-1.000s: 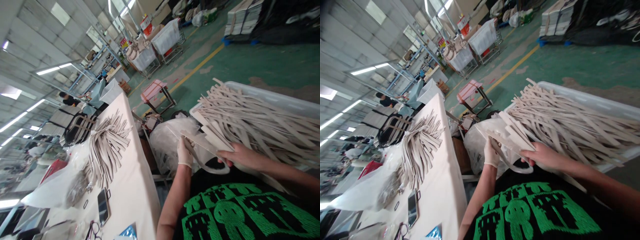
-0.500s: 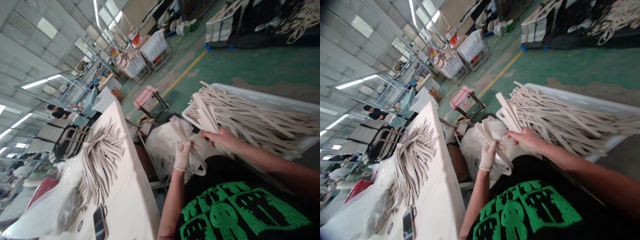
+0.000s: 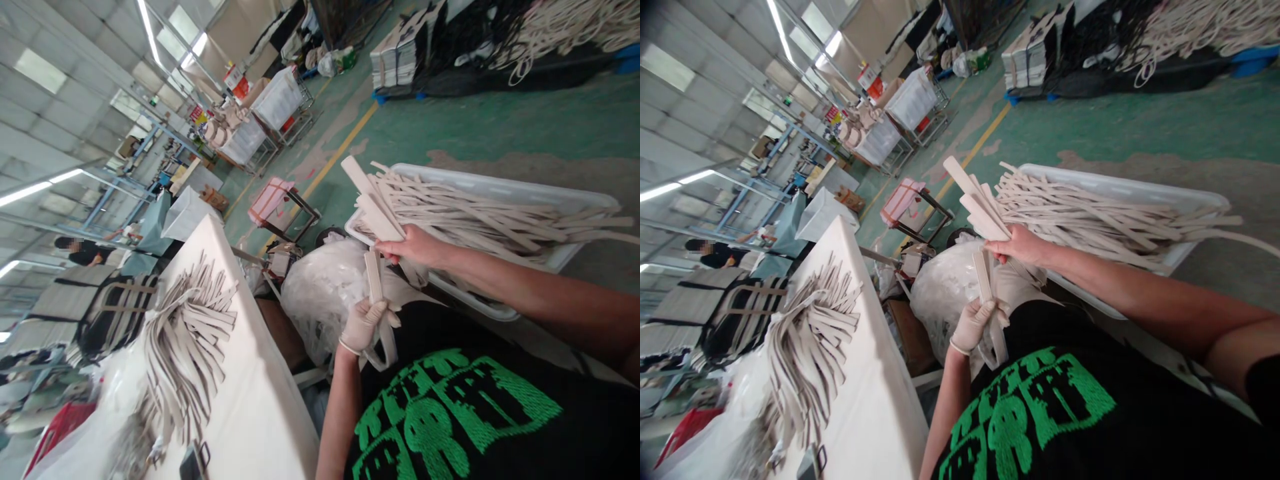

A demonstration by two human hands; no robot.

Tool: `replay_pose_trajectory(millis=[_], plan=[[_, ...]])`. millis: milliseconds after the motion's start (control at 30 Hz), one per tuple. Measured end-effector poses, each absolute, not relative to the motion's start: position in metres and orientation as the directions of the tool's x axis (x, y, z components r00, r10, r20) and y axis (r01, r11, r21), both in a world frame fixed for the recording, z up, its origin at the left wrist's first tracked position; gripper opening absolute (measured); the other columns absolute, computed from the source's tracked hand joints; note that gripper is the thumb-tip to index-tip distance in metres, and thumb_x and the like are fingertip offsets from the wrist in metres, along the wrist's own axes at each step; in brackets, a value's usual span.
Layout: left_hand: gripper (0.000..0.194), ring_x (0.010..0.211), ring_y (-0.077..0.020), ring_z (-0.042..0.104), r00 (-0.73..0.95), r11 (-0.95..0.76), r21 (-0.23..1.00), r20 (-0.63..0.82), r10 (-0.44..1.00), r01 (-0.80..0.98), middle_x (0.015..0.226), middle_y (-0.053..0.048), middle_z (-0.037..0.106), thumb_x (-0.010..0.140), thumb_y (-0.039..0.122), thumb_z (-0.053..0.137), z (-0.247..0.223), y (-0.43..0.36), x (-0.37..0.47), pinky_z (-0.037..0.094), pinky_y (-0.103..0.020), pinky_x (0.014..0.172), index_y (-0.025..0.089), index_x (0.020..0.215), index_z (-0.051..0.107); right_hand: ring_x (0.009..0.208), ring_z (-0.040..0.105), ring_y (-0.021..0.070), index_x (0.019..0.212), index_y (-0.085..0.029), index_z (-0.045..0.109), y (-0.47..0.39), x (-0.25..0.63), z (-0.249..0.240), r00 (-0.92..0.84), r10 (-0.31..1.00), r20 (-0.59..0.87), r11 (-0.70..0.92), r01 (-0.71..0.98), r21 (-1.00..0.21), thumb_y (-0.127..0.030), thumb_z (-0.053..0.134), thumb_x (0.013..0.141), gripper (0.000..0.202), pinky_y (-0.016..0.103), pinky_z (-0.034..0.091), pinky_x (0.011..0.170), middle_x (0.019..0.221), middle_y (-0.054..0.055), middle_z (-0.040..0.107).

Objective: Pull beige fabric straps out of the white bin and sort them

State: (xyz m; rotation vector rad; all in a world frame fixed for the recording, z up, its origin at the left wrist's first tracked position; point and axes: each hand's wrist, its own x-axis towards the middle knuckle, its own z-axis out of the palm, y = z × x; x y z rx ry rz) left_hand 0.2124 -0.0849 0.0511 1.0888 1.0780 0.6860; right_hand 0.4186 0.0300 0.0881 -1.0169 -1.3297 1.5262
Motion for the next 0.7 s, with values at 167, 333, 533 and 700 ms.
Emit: replay_pose_trajectory(millis=[167,333,533,700], plan=[[0.066,0.064,-0.0185,0.069,0.347,0.363,0.929,-0.364,0.864,0.072,0.067,-0.009,0.074,0.078,0.08,0.072,0.038,-0.086,0.214,0.056,-0.032,0.071,0.015,0.086,0.08,0.05,0.054,0.0096,0.066,-0.017,0.062,0.031,0.426,0.092,-0.316,0.949,-0.024,-0.055,-0.091,-0.994,-0.055,0.085,0.076,0.045,0.024,0.047,0.053,0.055,-0.001,0.061],[0.068,0.052,-0.0155,0.063,0.289,0.418,0.906,-0.419,0.861,0.07,0.059,-0.007,0.069,0.071,0.083,0.076,0.033,-0.083,0.216,0.051,-0.029,0.06,0.015,0.074,0.073,0.046,0.053,0.0096,0.075,-0.014,0.068,0.023,0.426,0.087,-0.476,0.87,-0.128,-0.134,0.021,-0.991,-0.053,0.091,0.063,0.046,0.023,0.043,0.049,0.053,-0.003,0.061],[0.062,0.059,-0.0156,0.064,0.25,0.355,0.931,-0.365,0.897,0.088,0.064,-0.006,0.071,0.076,0.079,0.075,0.038,-0.088,0.223,0.052,-0.029,0.065,0.017,0.074,0.071,0.044,0.048,0.0074,0.07,-0.016,0.063,0.021,0.437,0.095,-0.306,0.949,-0.077,-0.061,0.062,-0.996,-0.058,0.089,0.066,0.05,0.022,0.038,0.046,0.05,-0.005,0.056],[0.061,0.059,-0.0161,0.063,0.298,0.4,0.913,-0.404,0.865,0.078,0.062,-0.005,0.069,0.078,0.079,0.073,0.027,-0.098,0.23,0.051,-0.029,0.065,0.018,0.073,0.07,0.041,0.043,0.0066,0.065,-0.019,0.058,0.026,0.457,0.1,-0.227,0.972,-0.052,-0.035,0.078,-0.996,-0.06,0.087,0.069,0.05,0.022,0.032,0.043,0.046,-0.006,0.051]])
